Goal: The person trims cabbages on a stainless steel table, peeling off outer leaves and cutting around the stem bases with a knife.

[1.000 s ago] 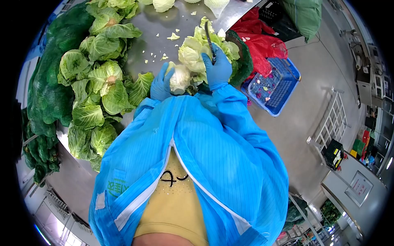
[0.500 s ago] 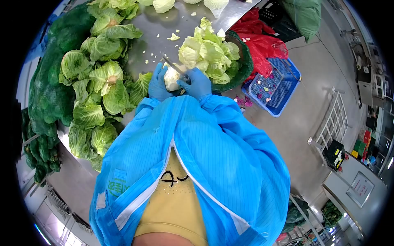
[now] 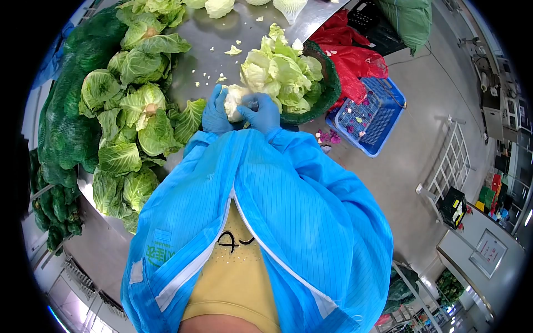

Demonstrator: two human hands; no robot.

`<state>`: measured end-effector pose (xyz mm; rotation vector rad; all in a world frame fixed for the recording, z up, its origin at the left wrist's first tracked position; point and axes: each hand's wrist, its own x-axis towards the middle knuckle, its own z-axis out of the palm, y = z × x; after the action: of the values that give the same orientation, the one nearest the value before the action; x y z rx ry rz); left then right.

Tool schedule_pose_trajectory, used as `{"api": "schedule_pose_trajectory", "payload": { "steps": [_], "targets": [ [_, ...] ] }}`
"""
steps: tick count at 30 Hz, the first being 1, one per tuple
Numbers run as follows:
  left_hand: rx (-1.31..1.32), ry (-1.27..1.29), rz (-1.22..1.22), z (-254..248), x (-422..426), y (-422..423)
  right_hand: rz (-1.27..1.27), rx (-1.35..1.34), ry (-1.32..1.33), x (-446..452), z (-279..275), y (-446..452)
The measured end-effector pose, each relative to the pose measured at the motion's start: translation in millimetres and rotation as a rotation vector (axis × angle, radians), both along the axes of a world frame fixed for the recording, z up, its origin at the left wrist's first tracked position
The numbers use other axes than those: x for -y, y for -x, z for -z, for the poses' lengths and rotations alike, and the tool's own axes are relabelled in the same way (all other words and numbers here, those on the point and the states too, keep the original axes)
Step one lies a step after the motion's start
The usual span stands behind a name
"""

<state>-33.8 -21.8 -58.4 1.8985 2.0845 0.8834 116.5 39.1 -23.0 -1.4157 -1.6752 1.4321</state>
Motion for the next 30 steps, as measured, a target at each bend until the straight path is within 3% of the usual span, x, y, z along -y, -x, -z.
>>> {"api": "schedule_pose_trajectory", "payload": {
  "steps": [1, 4, 8, 11, 14, 16, 17, 19, 20, 22, 24, 26, 30],
  "targets": [
    [0.014, -0.016, -0.001, -1, 0, -1, 0.012, -0.094, 0.14, -3, 5, 0],
    [0.015, 0.0, -0.008, -4, 1, -3, -0.003, -0.243, 0.179, -8, 14, 0],
    [0.006, -0.015, -0.006, -1, 1, -2, -0.027, -0.161, 0.142, -5, 7, -1],
    [0.036, 0.07, -0.046, -2, 0, -3, 0.057, -0.172, 0.037, -2, 3, -3],
    [0.115, -0.055, -0.048, 1, 1, -3, 0.126, -0.082, -0.201, -5, -3, -9],
    [0.618, -0.007, -0.025, 3, 0, 1, 0.113, 0.035, -0.236, -10, -4, -16],
    [0.615, -0.01, -0.02, 3, -1, 2, 0.117, 0.031, -0.24, -14, -5, -20],
    [1.059, 0.011, 0.018, -25, 1, 1, 0.048, -0.078, -0.067, -18, -10, -28],
    [1.056, 0.013, 0.012, -37, 2, 2, 0.009, -0.132, 0.021, -18, -13, -30],
    [1.737, 0.128, 0.061, -54, 5, 3, 0.015, -0.277, 0.108, -19, -19, -28],
    [1.807, 0.159, 0.081, -55, 8, 8, -0.078, -0.293, 0.03, -28, -21, -24],
    [2.045, 0.215, 0.215, -55, 10, 9, -0.069, -0.43, 0.164, -32, -21, -19],
    [2.052, 0.249, 0.234, -62, 10, 8, 0.03, -0.596, 0.549, -29, -63, -15]
  ]
}}
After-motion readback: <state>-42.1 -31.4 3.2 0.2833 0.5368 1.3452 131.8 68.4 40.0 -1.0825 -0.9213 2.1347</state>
